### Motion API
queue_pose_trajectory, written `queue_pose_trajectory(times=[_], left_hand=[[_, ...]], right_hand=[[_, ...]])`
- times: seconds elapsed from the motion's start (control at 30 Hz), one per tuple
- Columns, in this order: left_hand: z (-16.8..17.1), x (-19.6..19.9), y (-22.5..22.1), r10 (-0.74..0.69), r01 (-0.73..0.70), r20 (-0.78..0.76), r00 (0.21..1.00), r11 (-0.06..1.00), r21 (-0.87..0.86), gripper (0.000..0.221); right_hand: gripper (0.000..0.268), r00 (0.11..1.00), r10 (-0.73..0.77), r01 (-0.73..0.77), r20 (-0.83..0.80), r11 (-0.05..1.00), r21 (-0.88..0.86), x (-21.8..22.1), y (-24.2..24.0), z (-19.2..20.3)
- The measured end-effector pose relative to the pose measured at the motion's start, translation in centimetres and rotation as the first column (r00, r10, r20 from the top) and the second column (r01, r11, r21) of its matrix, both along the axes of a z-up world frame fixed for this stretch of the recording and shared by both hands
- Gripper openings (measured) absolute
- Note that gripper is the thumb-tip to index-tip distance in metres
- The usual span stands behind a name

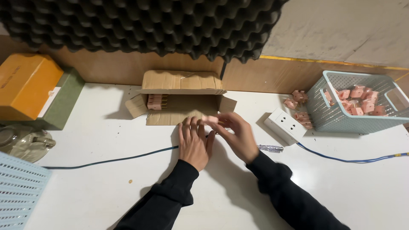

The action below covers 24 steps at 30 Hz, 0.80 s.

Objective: The person disassembles a pink power plug using a screwdriver, inserts wire leads into the internal terminals, and secures them by tightening screws.

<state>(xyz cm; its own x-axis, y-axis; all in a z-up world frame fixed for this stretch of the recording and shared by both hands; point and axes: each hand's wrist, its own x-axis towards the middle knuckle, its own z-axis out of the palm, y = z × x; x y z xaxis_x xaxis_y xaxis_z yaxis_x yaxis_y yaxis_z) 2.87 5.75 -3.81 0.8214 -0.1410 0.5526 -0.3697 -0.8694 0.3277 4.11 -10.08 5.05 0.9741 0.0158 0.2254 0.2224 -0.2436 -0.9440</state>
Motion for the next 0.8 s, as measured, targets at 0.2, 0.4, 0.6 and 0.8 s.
queue_pose_trajectory(times=[0.2, 0.4, 0.6, 0.8], left_hand=[[-3.2, 0.9, -0.4, 0.092, -0.089, -0.062, 0.994, 0.995, 0.053, 0.063], [-0.9, -0.2, -0.5, 0.100, -0.078, -0.234, 0.967, 0.992, 0.102, 0.068], [-0.3, 0.4, -0.2, 0.083, -0.021, -0.356, 0.931, 0.984, 0.176, 0.082], [0.0, 0.3, -0.4, 0.084, -0.026, -0.366, 0.927, 0.986, 0.162, 0.082]], right_hand=[[0.037, 0.997, 0.004, 0.027, 0.079, 0.921, -0.388, 10.3, 6.7, -4.2], [0.066, 0.999, -0.040, 0.016, -0.019, 0.726, -0.688, 14.8, 10.5, -1.4], [0.051, 0.997, -0.049, 0.075, 0.058, 0.657, -0.750, 15.9, 11.8, -1.9], [0.048, 0.987, -0.071, 0.157, 0.141, 0.540, -0.827, 16.5, 12.3, -3.7]])
